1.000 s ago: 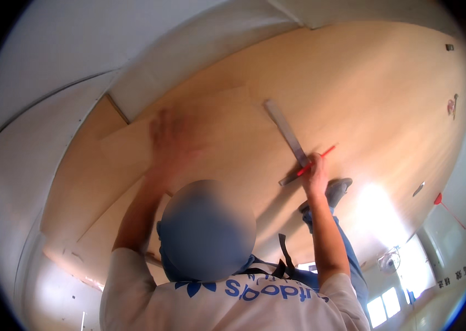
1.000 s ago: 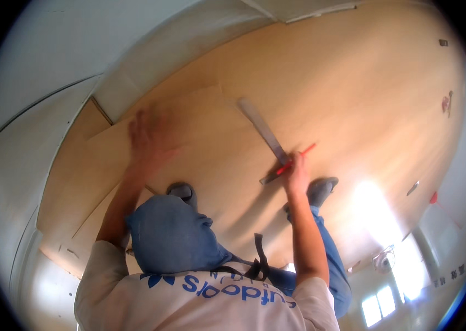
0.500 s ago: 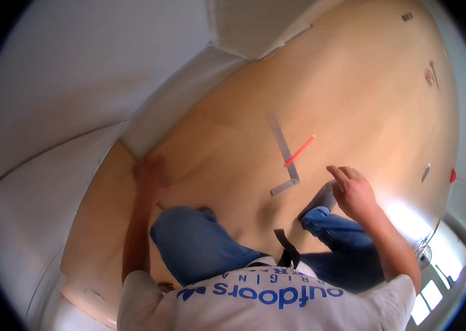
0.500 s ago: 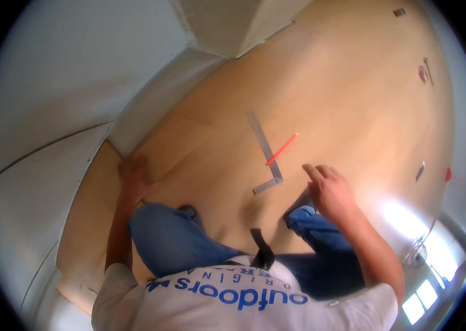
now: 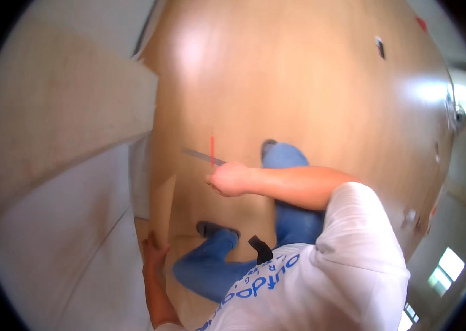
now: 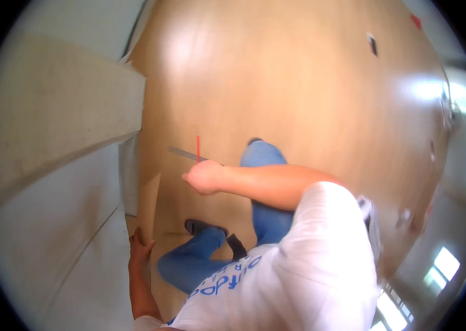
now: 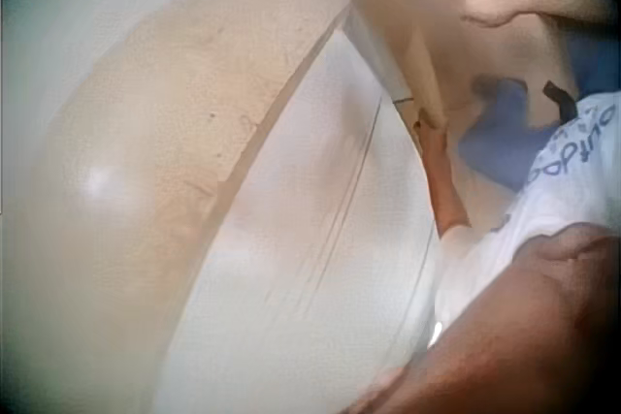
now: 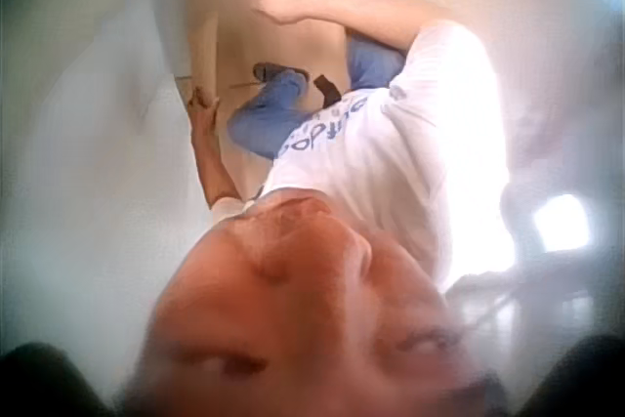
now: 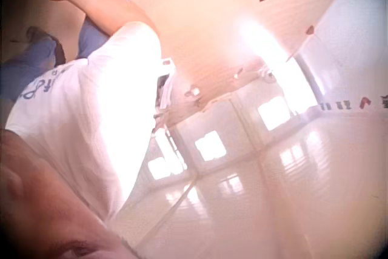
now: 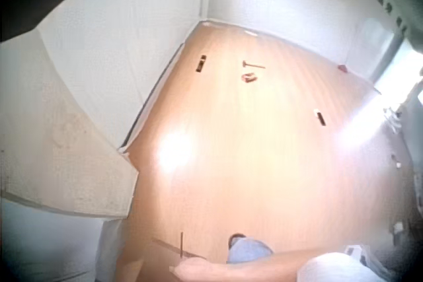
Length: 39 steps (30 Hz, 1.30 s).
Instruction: The person measures and marks a laminate floorboard, cuts it using a table saw, and fits it into place against the wall using a hammer and pull bar.
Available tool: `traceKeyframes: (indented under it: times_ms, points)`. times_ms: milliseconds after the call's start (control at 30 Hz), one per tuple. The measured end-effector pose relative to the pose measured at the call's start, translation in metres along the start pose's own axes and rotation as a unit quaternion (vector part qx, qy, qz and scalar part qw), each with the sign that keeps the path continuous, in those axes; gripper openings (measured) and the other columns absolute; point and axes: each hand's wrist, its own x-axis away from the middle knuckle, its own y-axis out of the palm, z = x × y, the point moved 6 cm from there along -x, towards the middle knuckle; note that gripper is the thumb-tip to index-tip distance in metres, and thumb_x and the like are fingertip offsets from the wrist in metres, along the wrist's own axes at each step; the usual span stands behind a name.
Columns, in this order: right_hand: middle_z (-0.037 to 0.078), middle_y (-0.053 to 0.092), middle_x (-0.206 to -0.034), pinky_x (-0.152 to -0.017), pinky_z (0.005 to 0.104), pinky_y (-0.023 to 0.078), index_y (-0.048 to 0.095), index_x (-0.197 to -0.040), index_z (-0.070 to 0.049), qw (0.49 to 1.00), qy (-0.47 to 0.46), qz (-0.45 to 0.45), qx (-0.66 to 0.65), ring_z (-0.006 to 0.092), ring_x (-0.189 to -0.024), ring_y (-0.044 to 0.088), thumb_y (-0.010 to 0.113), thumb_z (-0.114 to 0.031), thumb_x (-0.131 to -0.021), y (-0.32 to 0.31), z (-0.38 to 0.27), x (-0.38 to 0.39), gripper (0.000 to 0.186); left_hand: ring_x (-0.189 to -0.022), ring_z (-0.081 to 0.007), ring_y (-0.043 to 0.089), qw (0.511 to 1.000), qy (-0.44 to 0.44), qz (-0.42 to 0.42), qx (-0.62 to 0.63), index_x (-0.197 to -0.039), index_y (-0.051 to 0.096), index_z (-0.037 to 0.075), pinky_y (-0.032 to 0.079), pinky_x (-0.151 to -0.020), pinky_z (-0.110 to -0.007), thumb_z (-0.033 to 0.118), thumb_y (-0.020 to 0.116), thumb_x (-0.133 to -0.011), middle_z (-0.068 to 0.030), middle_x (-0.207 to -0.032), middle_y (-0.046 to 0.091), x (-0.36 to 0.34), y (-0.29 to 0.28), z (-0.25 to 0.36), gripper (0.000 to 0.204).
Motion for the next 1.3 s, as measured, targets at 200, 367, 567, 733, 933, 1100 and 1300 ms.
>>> traceKeyframes:
  times_ms: [200, 367, 567, 733, 933, 1100, 1300]
  points:
    - [0.019, 0.075, -0.100, -0.079, 0.0508, 0.058, 0.072, -0.105, -0.008, 0.984, 0.151, 0.074, -0.054, 0.0399, -0.095, 0.071, 0.055, -0.024, -0.095, 0.100, 0.072, 0.135, 0.026, -0.133, -0.0432, 0.052, 0.993, -0.027, -0.111, -0.008, -0.158, 0.039, 0.009, 0.048, -0.110, -0.050, 0.038, 0.085, -0.079, -0.0278, -0.148, 0.043, 0.101, -0.084, 0.183, 0.096]
    - [0.018, 0.074, -0.112, -0.088, 0.0485, 0.058, 0.076, -0.108, -0.007, 0.963, 0.196, 0.059, -0.177, 0.0363, -0.106, 0.071, 0.059, -0.015, -0.089, 0.086, 0.056, 0.319, 0.027, -0.136, -0.0359, 0.053, 0.964, -0.018, -0.229, -0.136, -0.156, 0.041, 0.003, 0.043, -0.113, -0.045, 0.056, 0.078, -0.084, -0.0263, -0.150, 0.052, 0.220, -0.149, 0.317, 0.096]
    - [0.023, 0.073, -0.104, -0.084, 0.0506, 0.056, 0.073, -0.109, -0.007, 0.847, 0.303, 0.219, -0.378, 0.0375, -0.095, 0.071, 0.061, -0.019, -0.089, -0.017, 0.176, 0.575, 0.026, -0.132, -0.0353, 0.057, 0.945, 0.037, -0.223, -0.238, -0.154, 0.044, 0.003, 0.044, -0.110, -0.044, 0.063, 0.073, -0.086, -0.0264, -0.143, 0.058, 0.293, -0.115, 0.494, 0.095]
    - [0.022, 0.073, -0.107, -0.087, 0.0478, 0.055, 0.072, -0.102, -0.006, 0.582, 0.521, 0.531, -0.330, 0.0392, -0.101, 0.070, 0.061, -0.018, -0.093, -0.128, 0.296, 0.852, 0.018, -0.082, -0.0247, 0.068, 0.940, 0.123, -0.289, -0.131, -0.116, 0.068, 0.003, 0.057, -0.077, -0.041, 0.065, 0.067, -0.090, -0.0112, -0.093, 0.073, 0.235, -0.043, 0.602, 0.067]
    - [0.012, 0.072, -0.090, -0.074, 0.0349, 0.054, 0.071, -0.112, -0.005, 0.459, 0.480, 0.699, -0.266, 0.0183, -0.080, 0.064, 0.062, -0.027, -0.103, -0.090, 0.370, 1.033, 0.026, -0.139, -0.0379, 0.051, 0.907, 0.162, -0.190, -0.340, -0.153, 0.047, 0.011, 0.043, -0.114, -0.049, 0.087, 0.067, -0.071, -0.0225, -0.152, 0.051, 0.215, 0.022, 0.908, 0.114]
    - [0.019, 0.072, -0.118, -0.097, 0.0392, 0.053, 0.066, -0.127, -0.002, 0.469, 0.620, 0.456, -0.432, 0.0293, -0.109, 0.068, 0.058, -0.031, -0.104, 0.073, 0.288, 0.995, 0.038, -0.140, -0.0382, 0.050, 0.840, 0.242, -0.156, -0.460, -0.155, 0.045, 0.016, 0.045, -0.112, -0.053, 0.082, 0.069, -0.074, -0.0207, -0.148, 0.054, 0.227, 0.061, 1.204, 0.107]
    - [0.021, 0.072, -0.118, -0.098, 0.0417, 0.052, 0.067, -0.125, -0.003, 0.404, 0.559, 0.361, -0.628, 0.0331, -0.111, 0.068, 0.059, -0.031, -0.102, 0.011, 0.321, 0.975, 0.038, -0.133, -0.0415, 0.055, 0.804, 0.311, -0.123, -0.491, -0.141, 0.059, 0.005, 0.034, -0.118, -0.054, 0.071, 0.068, -0.083, -0.0199, -0.143, 0.059, 0.229, 0.110, 1.547, 0.088]
